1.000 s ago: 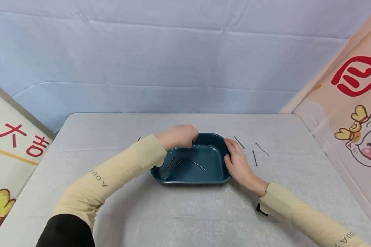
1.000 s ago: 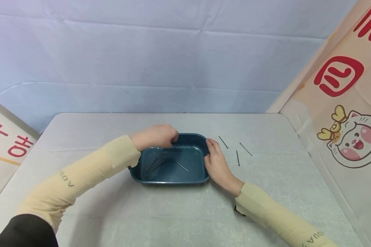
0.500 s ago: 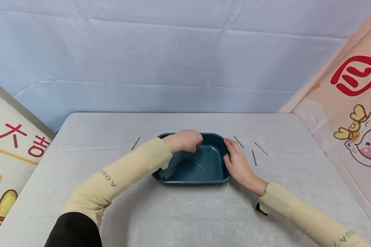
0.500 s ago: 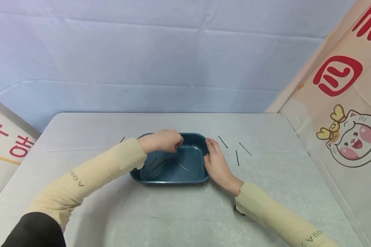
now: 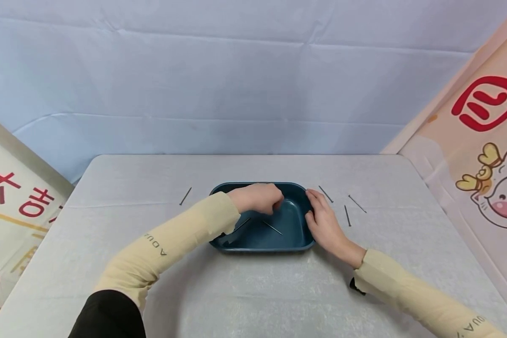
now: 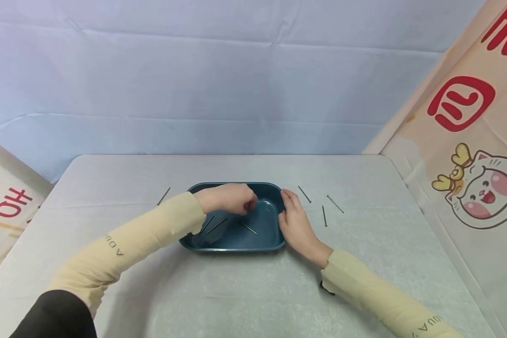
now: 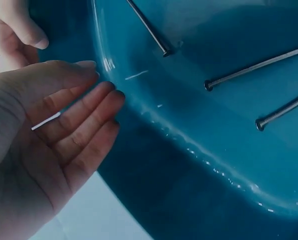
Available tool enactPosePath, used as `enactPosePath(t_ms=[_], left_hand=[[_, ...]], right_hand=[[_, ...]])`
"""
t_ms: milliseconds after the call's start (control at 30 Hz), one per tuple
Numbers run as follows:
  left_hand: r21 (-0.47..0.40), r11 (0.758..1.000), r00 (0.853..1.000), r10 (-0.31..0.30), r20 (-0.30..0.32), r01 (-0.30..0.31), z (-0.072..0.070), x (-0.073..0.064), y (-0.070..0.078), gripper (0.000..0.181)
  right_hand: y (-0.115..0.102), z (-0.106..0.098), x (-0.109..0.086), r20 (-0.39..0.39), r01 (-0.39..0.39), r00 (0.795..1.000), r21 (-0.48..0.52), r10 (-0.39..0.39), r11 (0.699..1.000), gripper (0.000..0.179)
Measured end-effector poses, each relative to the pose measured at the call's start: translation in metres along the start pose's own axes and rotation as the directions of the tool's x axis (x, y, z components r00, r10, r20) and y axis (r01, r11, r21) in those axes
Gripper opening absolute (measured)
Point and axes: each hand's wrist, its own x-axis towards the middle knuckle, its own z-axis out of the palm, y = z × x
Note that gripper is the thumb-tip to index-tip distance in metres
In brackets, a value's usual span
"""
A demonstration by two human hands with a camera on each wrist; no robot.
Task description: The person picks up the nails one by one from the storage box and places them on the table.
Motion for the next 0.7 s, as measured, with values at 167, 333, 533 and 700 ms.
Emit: enactPosePath(t_ms=[167, 333, 533, 700], left_hand=[[-0.007, 0.999, 0.999, 0.044, 0.013, -0.044, 0.004, 0.005, 0.001, 0.018], [-0.018, 0.996, 0.996, 0.087, 0.024, -0.086, 0.009, 0.010, 0.001, 0.017], [-0.036, 0.993, 0.993, 0.111, 0.042, -0.110, 0.017, 0.015, 0.001, 0.017], [-0.052, 0.994, 0.993, 0.102, 0.058, -0.099, 0.021, 0.018, -0.001, 0.015]], right_hand=[[-0.001, 0.000, 0.001, 0.004, -0.002, 1.000, -0.002, 0.002, 1.000, 0.048], [-0.002, 0.000, 0.001, 0.006, 0.001, 1.000, 0.000, -0.001, 1.000, 0.047], [-0.001, 0.002, 0.001, 0.003, 0.004, 1.000, -0.011, -0.004, 1.000, 0.047], [-0.001, 0.003, 0.002, -0.001, 0.007, 1.000, -0.012, -0.007, 1.000, 0.047]])
